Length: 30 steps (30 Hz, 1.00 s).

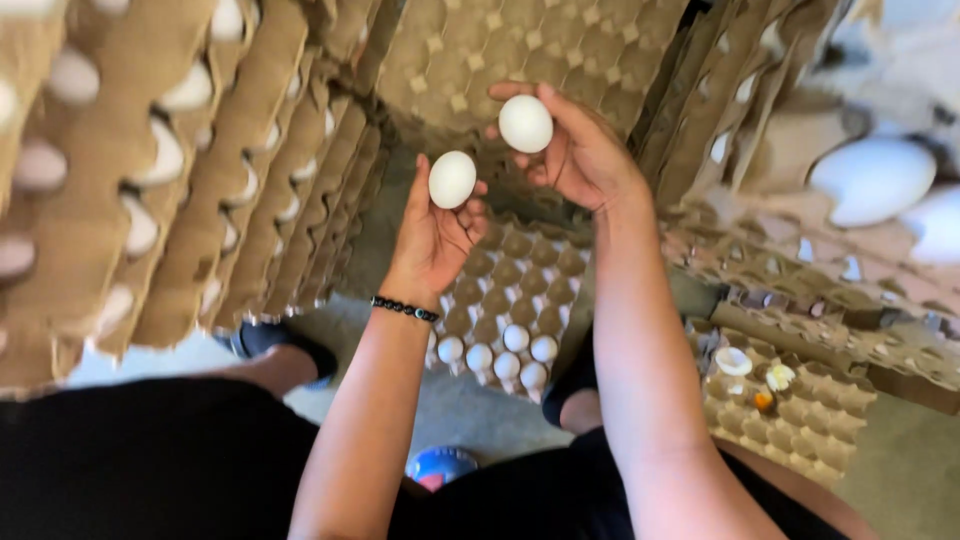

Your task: Inspecting and sorting eggs into cardboard trays in a warehouse or backroom setting.

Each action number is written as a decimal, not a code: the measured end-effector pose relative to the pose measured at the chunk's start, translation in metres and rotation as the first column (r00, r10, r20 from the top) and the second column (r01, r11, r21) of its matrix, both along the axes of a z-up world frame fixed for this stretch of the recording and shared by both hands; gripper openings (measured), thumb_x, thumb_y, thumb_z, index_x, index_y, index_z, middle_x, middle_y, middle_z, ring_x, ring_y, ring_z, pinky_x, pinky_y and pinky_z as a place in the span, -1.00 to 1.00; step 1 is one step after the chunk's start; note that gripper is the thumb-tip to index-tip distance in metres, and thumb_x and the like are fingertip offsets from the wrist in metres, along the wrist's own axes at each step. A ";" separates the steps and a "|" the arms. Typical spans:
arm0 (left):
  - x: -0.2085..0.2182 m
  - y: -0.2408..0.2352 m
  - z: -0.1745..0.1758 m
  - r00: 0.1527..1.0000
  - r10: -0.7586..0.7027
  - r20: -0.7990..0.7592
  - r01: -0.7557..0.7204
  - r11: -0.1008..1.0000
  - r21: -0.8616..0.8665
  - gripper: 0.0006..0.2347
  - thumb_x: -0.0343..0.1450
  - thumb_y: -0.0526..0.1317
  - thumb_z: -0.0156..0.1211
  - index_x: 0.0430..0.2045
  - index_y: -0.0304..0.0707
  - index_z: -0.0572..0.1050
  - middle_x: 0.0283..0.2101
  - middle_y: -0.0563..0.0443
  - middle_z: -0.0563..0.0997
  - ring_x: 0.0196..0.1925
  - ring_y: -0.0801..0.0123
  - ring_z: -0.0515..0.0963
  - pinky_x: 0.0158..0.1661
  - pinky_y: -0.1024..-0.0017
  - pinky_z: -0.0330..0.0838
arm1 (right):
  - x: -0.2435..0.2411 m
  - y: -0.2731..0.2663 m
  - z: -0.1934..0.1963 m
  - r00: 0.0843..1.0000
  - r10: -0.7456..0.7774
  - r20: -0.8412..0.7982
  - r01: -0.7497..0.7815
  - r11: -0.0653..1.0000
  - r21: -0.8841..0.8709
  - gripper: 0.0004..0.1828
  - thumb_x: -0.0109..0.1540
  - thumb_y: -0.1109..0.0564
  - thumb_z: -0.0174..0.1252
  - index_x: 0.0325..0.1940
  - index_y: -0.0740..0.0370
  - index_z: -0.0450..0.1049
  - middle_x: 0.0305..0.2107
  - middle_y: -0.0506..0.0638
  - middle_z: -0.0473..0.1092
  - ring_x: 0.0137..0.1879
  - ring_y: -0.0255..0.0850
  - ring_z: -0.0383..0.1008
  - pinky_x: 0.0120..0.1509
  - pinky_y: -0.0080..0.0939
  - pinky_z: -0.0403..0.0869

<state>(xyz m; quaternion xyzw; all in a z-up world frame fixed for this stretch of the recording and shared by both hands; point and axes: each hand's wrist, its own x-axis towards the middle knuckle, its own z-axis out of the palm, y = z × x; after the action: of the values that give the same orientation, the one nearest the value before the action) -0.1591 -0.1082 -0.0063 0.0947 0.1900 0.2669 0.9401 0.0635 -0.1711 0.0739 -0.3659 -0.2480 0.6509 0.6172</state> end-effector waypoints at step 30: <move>-0.106 -0.146 -0.090 0.287 0.597 -0.749 0.914 0.065 0.401 -0.60 0.28 -0.27 0.40 -0.01 -0.14 0.45 -0.04 -0.17 0.48 0.05 -0.06 0.50 0.02 0.07 0.41 | -0.167 -0.107 -0.196 -0.119 0.678 0.725 -0.072 0.722 -0.688 -0.65 0.08 0.32 0.26 -0.04 0.29 0.52 -0.02 0.21 0.44 0.06 0.16 0.51 0.01 0.12 0.54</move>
<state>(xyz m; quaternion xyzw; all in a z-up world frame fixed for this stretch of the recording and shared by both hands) -0.2654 -0.2545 -0.0960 0.8501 0.4303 0.0288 0.3022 -0.1032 -0.2782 -0.1216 -0.7371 -0.5440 0.3964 -0.0600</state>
